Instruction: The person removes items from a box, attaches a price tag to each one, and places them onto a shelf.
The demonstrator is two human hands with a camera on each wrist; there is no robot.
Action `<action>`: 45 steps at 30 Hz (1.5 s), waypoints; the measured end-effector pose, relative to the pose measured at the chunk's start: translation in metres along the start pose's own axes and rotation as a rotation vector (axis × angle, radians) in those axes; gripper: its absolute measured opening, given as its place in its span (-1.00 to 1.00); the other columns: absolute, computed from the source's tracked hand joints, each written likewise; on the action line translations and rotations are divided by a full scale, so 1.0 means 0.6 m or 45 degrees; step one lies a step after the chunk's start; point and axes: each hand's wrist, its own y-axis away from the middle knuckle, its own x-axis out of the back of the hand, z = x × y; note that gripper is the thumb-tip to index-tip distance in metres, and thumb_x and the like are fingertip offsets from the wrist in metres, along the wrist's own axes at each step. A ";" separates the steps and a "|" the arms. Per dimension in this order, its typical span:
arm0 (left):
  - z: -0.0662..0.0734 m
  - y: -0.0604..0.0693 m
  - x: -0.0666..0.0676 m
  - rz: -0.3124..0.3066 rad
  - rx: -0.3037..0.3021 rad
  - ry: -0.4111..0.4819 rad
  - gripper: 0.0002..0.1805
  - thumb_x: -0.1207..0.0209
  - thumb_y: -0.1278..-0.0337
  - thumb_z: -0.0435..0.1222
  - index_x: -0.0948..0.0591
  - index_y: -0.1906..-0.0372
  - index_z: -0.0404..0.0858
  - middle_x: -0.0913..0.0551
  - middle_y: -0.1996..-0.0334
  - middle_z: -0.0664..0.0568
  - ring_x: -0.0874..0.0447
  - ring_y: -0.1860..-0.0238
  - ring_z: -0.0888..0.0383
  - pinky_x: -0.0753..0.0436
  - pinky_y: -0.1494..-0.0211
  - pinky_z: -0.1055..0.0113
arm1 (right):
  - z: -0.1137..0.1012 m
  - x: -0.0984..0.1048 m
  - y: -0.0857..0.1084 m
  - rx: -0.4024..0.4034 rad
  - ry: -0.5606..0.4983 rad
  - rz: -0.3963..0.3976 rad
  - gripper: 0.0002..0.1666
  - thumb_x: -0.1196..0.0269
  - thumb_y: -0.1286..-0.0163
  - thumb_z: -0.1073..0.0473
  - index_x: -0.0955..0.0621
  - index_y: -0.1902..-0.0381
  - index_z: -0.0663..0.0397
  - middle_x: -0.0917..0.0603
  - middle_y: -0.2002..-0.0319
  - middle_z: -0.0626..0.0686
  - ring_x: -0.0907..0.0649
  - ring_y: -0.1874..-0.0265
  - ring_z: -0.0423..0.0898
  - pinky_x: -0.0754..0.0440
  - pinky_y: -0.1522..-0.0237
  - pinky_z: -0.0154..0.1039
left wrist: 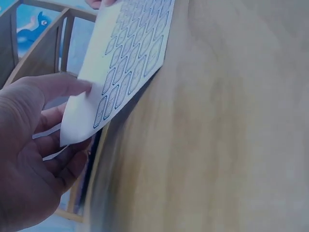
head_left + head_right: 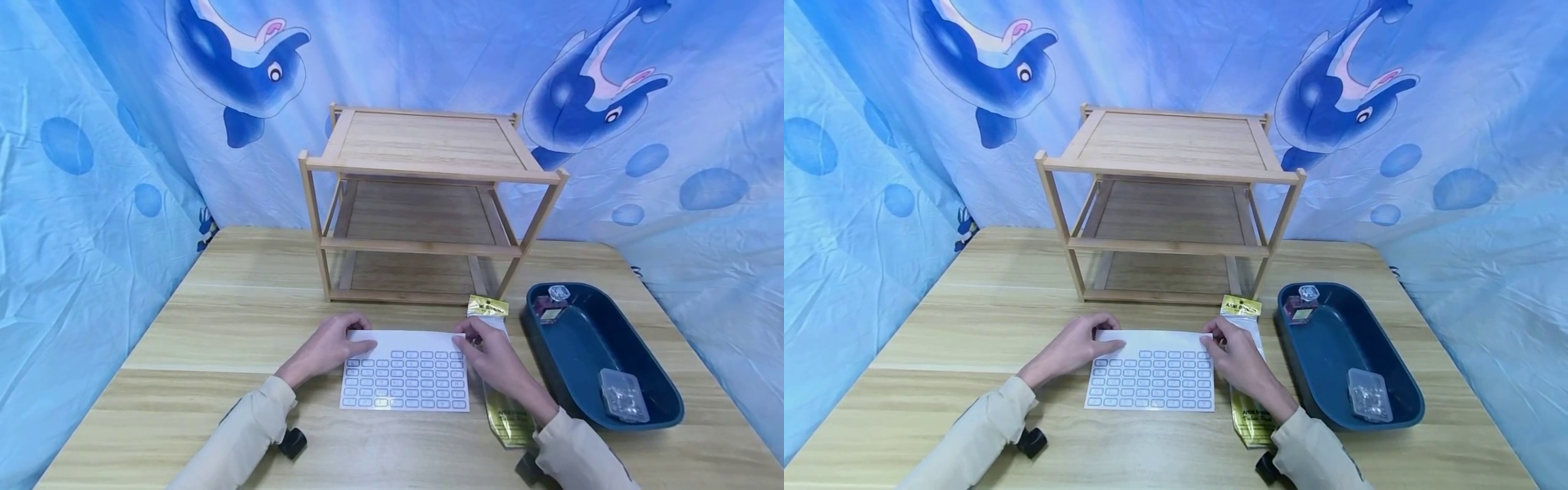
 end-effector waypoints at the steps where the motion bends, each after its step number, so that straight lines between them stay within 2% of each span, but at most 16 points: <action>1: 0.003 -0.001 0.001 -0.014 0.004 -0.015 -0.81 -0.42 -0.22 -0.22 -0.69 0.13 -0.14 -0.67 0.26 0.17 -0.60 0.21 0.18 -0.57 0.04 0.14 | -0.001 0.000 0.000 0.002 -0.001 0.001 -0.86 -0.32 -0.41 0.41 -0.65 0.13 0.13 -0.66 0.31 -0.07 -0.62 0.31 -0.16 -0.63 0.23 -0.25; 5: 0.013 -0.007 0.003 -0.084 -0.019 -0.074 -0.66 -0.44 -0.20 -0.17 -0.70 0.00 -0.21 -0.70 0.23 0.16 -0.63 0.22 0.22 -0.62 0.01 0.13 | -0.005 0.002 0.001 0.026 -0.020 0.017 -0.86 -0.31 -0.41 0.42 -0.65 0.14 0.13 -0.65 0.32 -0.08 -0.61 0.32 -0.16 -0.62 0.23 -0.25; 8: 0.019 -0.011 0.004 -0.148 -0.060 -0.072 -0.60 -0.43 -0.21 -0.17 -0.68 -0.06 -0.29 -0.71 0.24 0.14 -0.64 0.26 0.23 -0.65 0.05 0.15 | -0.007 0.003 0.002 0.043 -0.037 0.031 -0.86 -0.31 -0.42 0.42 -0.65 0.15 0.13 -0.65 0.33 -0.09 -0.60 0.32 -0.16 -0.62 0.21 -0.24; 13: 0.022 -0.011 0.003 -0.245 -0.063 0.046 -0.74 -0.40 -0.24 -0.24 -0.69 0.05 -0.28 -0.69 0.35 0.16 -0.65 0.37 0.20 -0.63 0.17 0.24 | -0.008 0.003 0.002 0.033 -0.042 0.029 -0.85 -0.30 -0.42 0.43 -0.65 0.14 0.12 -0.65 0.33 -0.09 -0.59 0.31 -0.16 -0.61 0.20 -0.24; 18: 0.020 -0.010 0.001 -0.282 -0.070 0.150 -0.82 -0.38 -0.24 -0.29 -0.68 0.13 -0.26 -0.68 0.36 0.15 -0.65 0.37 0.16 -0.61 0.18 0.26 | -0.011 0.003 0.004 0.011 -0.019 0.002 -0.84 -0.32 -0.41 0.42 -0.65 0.11 0.14 -0.63 0.33 -0.09 -0.58 0.32 -0.15 -0.58 0.23 -0.26; 23: 0.016 -0.009 0.002 -0.314 -0.072 0.229 -0.83 -0.35 -0.25 -0.30 -0.66 0.14 -0.27 -0.69 0.35 0.11 -0.67 0.36 0.12 -0.62 0.19 0.26 | -0.013 0.003 0.004 0.038 0.122 0.007 -0.73 -0.41 -0.35 0.35 -0.65 0.01 0.18 -0.61 0.24 -0.04 -0.57 0.25 -0.10 -0.59 0.23 -0.20; 28: 0.015 -0.010 0.002 -0.328 -0.081 0.255 -0.80 -0.33 -0.27 -0.29 -0.67 0.09 -0.28 -0.71 0.33 0.11 -0.69 0.33 0.11 -0.62 0.17 0.25 | -0.019 0.003 0.005 0.181 0.288 0.089 -0.60 -0.49 -0.27 0.27 -0.64 -0.04 0.19 -0.59 0.03 0.08 -0.60 0.03 0.01 -0.63 0.02 0.02; 32: 0.019 -0.010 0.002 -0.328 -0.088 0.263 -0.77 -0.33 -0.26 -0.28 -0.67 0.04 -0.28 -0.72 0.30 0.12 -0.69 0.29 0.11 -0.62 0.11 0.23 | -0.028 0.003 0.006 0.370 0.347 0.119 -0.65 -0.51 -0.25 0.26 -0.67 0.04 0.21 -0.63 0.04 0.08 -0.59 0.02 0.02 -0.62 0.00 0.02; 36: 0.020 -0.010 0.001 -0.333 -0.089 0.304 -0.74 -0.32 -0.27 -0.29 -0.67 0.01 -0.31 -0.73 0.28 0.09 -0.71 0.29 0.10 -0.64 0.11 0.24 | -0.038 0.000 0.008 0.526 0.379 0.077 -0.70 -0.49 -0.26 0.24 -0.69 0.08 0.17 -0.65 0.07 0.03 -0.61 0.03 -0.01 -0.60 0.00 -0.01; 40: 0.020 -0.011 0.000 -0.340 -0.089 0.351 -0.74 -0.32 -0.27 -0.31 -0.68 0.00 -0.33 -0.74 0.26 0.07 -0.73 0.28 0.08 -0.67 0.12 0.24 | -0.049 -0.010 0.014 0.584 0.405 0.000 -0.70 -0.49 -0.28 0.20 -0.69 0.06 0.12 -0.64 0.08 0.00 -0.63 0.03 -0.03 -0.61 -0.02 -0.02; 45: 0.021 -0.011 -0.001 -0.349 -0.083 0.390 -0.73 -0.32 -0.26 -0.32 -0.68 -0.01 -0.35 -0.74 0.26 0.04 -0.73 0.28 0.08 -0.67 0.14 0.26 | -0.063 -0.026 0.019 0.582 0.460 -0.094 -0.69 -0.47 -0.32 0.16 -0.69 0.01 0.08 -0.64 0.06 -0.02 -0.63 0.03 -0.07 -0.64 -0.02 -0.07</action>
